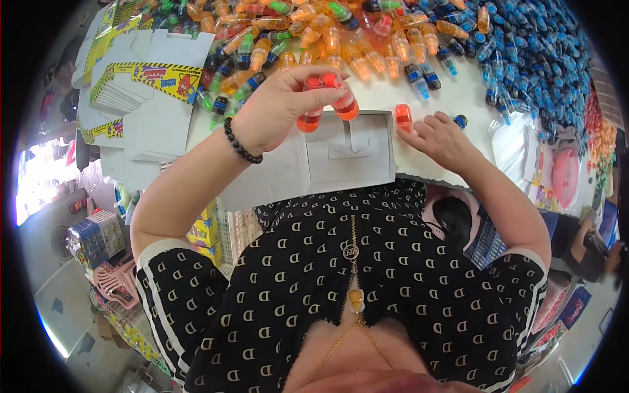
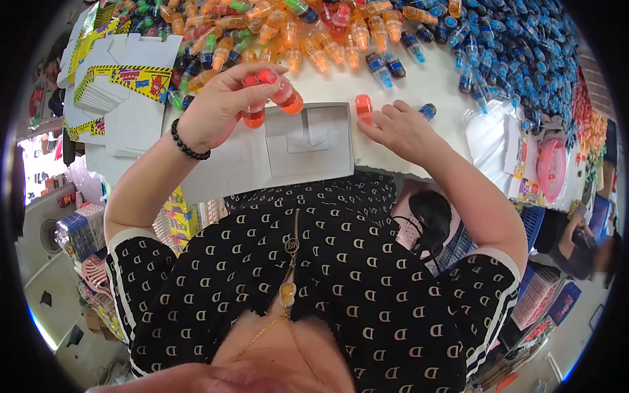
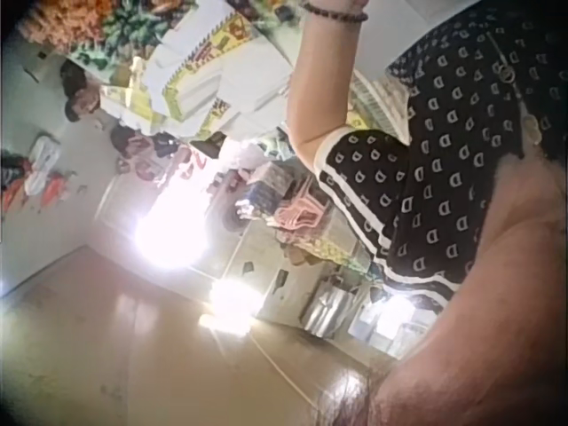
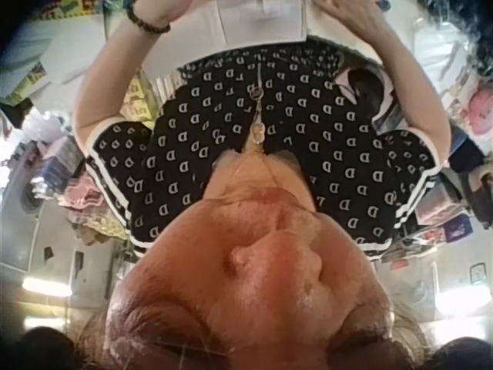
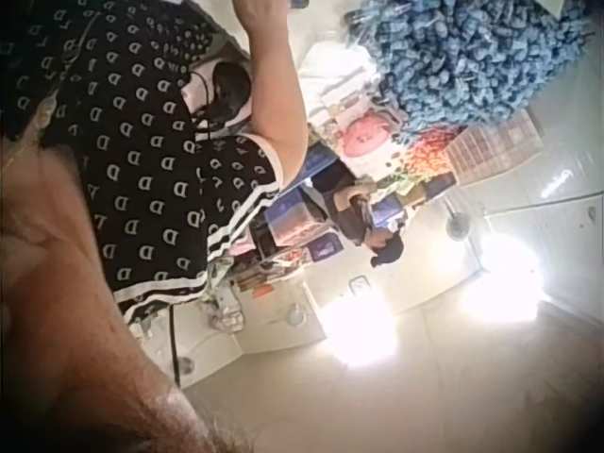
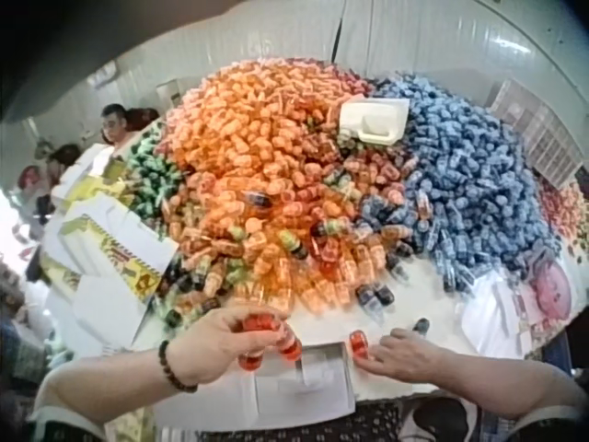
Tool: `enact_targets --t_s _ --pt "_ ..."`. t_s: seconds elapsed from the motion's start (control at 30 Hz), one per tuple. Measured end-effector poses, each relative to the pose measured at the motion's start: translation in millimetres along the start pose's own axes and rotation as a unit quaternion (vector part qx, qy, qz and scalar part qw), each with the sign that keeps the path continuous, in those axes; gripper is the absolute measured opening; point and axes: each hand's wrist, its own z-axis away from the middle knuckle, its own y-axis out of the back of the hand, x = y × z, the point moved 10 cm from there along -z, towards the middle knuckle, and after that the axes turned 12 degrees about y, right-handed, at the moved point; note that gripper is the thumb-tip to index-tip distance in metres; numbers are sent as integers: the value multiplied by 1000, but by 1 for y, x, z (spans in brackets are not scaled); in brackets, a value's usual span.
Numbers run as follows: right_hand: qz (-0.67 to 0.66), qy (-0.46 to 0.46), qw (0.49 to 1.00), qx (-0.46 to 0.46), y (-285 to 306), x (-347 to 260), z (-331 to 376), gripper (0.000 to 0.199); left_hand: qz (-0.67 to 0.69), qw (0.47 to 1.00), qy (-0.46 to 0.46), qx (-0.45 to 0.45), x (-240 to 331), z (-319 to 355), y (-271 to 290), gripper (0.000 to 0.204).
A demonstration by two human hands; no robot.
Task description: Packaging small colorful candy containers into boxes and then into plastic bags.
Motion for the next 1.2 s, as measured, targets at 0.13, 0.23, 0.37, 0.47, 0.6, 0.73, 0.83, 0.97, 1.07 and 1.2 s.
enact_targets --t_s 0.13,0.23,0.37,0.47,0.6,0.73,0.83,0.97,1.07,1.2 --pt "4 -5 998 55 2 4 -2 43 -81 996 46 -7 -24 4 -15 30" --pt "-31 -21 988 152 42 11 -10 48 -113 993 22 -13 -43 7 -18 29" --pt "-140 -22 944 299 83 -7 -25 47 -230 967 -106 -15 -54 29 -29 29" --pt "-209 28 928 308 79 -39 -41 46 -442 879 -177 5 -63 51 -49 35" --pt "-248 42 939 235 34 -70 -50 44 -550 830 -86 -26 -93 52 -55 38" --pt "-248 79 938 229 32 -96 -46 43 -526 847 4 -79 -113 53 -56 40" --pt "-263 96 927 250 36 -99 -49 42 -525 838 -107 -107 -110 45 -73 43" --pt "-235 117 909 324 41 -111 -53 44 -493 818 106 -275 -145 25 -77 50" --pt "-330 16 881 337 13 -86 -46 41 -513 819 57 -251 -139 27 -72 47" --pt "-524 -111 819 204 -16 -83 -32 46 -452 863 81 -212 -98 35 -60 41"
